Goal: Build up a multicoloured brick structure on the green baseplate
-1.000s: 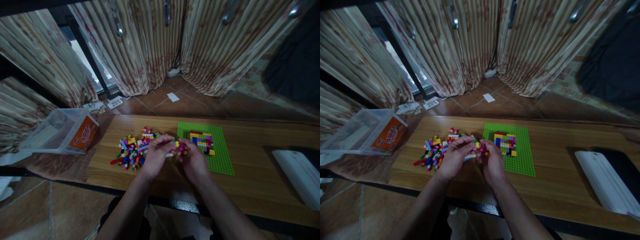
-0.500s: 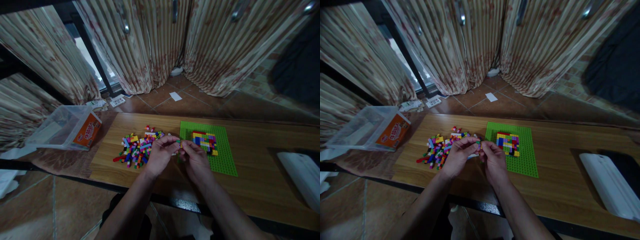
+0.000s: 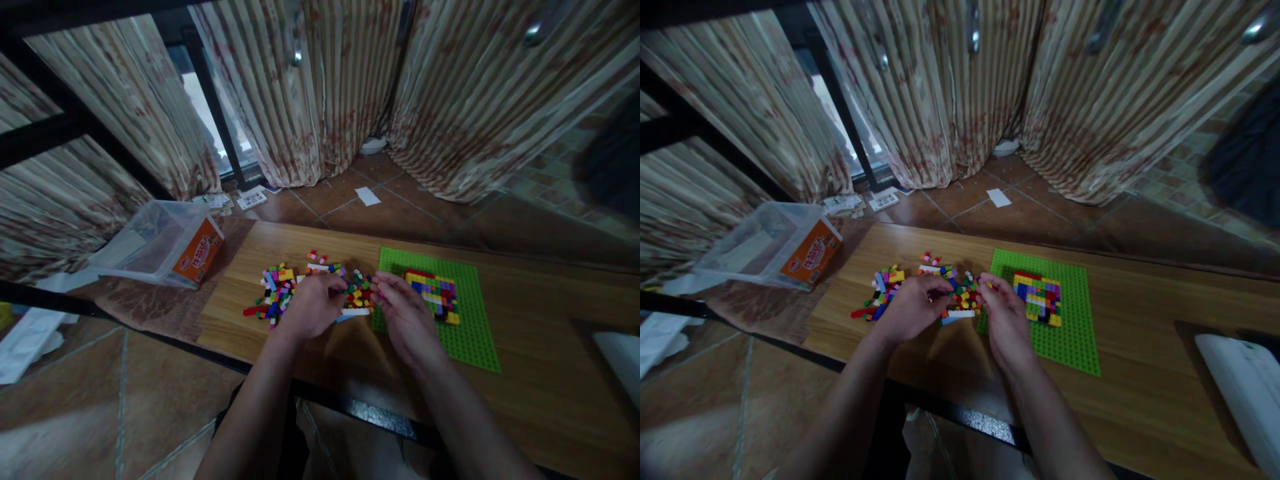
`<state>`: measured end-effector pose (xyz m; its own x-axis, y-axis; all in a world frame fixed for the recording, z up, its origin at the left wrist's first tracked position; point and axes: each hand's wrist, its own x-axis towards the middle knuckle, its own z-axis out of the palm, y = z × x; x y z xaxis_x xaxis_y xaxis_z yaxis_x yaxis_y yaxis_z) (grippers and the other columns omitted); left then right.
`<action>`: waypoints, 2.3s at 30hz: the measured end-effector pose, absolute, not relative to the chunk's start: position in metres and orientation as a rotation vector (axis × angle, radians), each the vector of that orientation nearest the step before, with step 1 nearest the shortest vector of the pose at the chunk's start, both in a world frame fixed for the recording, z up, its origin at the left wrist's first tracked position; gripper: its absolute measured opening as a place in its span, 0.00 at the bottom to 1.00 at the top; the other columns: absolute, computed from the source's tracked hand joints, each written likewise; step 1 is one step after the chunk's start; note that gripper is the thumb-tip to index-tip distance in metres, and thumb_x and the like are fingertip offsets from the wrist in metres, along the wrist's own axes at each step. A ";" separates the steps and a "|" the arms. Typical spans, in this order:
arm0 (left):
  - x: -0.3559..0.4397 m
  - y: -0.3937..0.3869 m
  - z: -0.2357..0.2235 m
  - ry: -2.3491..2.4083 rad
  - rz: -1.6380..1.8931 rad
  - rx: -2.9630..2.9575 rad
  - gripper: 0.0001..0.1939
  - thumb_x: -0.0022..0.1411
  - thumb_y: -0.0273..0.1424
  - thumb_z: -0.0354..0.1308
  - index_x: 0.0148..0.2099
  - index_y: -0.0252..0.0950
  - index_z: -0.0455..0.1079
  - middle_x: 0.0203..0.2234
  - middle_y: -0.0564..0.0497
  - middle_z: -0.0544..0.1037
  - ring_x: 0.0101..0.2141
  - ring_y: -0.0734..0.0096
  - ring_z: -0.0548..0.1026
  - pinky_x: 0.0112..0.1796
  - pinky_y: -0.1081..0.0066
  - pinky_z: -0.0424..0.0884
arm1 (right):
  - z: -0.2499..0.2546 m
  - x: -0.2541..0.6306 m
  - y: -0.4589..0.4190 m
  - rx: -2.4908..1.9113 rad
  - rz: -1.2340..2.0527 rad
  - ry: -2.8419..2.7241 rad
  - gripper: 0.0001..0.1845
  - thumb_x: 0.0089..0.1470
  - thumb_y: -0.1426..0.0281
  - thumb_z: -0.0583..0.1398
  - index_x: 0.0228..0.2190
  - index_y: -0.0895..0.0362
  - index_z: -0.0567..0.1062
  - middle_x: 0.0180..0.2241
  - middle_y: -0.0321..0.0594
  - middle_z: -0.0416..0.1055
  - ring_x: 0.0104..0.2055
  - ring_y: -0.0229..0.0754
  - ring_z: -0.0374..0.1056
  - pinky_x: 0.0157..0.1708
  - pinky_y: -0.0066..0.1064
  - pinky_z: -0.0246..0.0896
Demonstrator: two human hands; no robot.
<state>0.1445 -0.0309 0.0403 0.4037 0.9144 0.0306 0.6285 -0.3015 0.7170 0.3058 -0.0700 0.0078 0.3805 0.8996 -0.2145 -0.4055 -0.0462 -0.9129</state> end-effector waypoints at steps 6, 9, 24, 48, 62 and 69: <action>0.145 -0.032 0.042 1.408 0.453 2.194 0.09 0.56 0.26 0.56 0.37 0.38 0.76 0.33 0.50 0.80 0.35 0.67 0.76 0.39 0.69 0.69 | -0.006 0.301 -0.069 -1.337 1.011 -0.861 0.17 0.52 0.57 0.63 0.42 0.50 0.78 0.49 0.39 0.74 0.53 0.46 0.67 0.56 0.44 0.56; 0.143 -0.032 0.040 1.411 0.449 2.189 0.11 0.54 0.26 0.57 0.41 0.38 0.75 0.37 0.49 0.80 0.37 0.65 0.76 0.41 0.68 0.70 | -0.008 0.298 -0.071 -1.330 0.984 -0.952 0.17 0.54 0.56 0.61 0.44 0.50 0.77 0.50 0.40 0.74 0.54 0.47 0.67 0.57 0.45 0.56; 0.120 -0.024 0.043 1.415 0.562 2.096 0.14 0.56 0.26 0.56 0.46 0.36 0.74 0.40 0.47 0.80 0.39 0.65 0.77 0.43 0.69 0.71 | 0.006 0.300 -0.073 -1.168 1.017 -0.825 0.13 0.53 0.59 0.64 0.37 0.52 0.80 0.44 0.41 0.78 0.49 0.46 0.71 0.56 0.45 0.60; 0.135 -0.020 0.039 1.061 0.750 1.703 0.11 0.58 0.29 0.58 0.43 0.31 0.75 0.36 0.47 0.80 0.37 0.69 0.76 0.40 0.71 0.71 | 0.010 0.302 -0.094 -1.375 0.879 -1.065 0.09 0.55 0.61 0.61 0.34 0.51 0.79 0.32 0.36 0.77 0.33 0.41 0.70 0.36 0.34 0.64; 0.112 -0.018 0.048 1.427 0.642 1.974 0.14 0.54 0.20 0.53 0.40 0.36 0.77 0.37 0.48 0.80 0.38 0.68 0.76 0.43 0.71 0.70 | 0.002 0.308 -0.098 -1.506 0.686 -1.379 0.12 0.57 0.60 0.58 0.36 0.51 0.79 0.39 0.40 0.77 0.42 0.46 0.72 0.43 0.39 0.66; 0.074 -0.005 0.040 1.984 0.416 2.025 0.20 0.51 0.20 0.53 0.45 0.35 0.78 0.42 0.42 0.78 0.45 0.59 0.74 0.48 0.64 0.67 | -0.001 0.308 -0.098 -1.531 0.691 -1.368 0.14 0.56 0.57 0.59 0.37 0.51 0.79 0.39 0.41 0.77 0.39 0.47 0.72 0.42 0.40 0.66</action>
<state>0.0743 -0.0052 0.0395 0.0179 0.9998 0.0126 0.9208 -0.0214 0.3895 0.3083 -0.0981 -0.0007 0.2185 0.9608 0.1705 0.4327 0.0612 -0.8994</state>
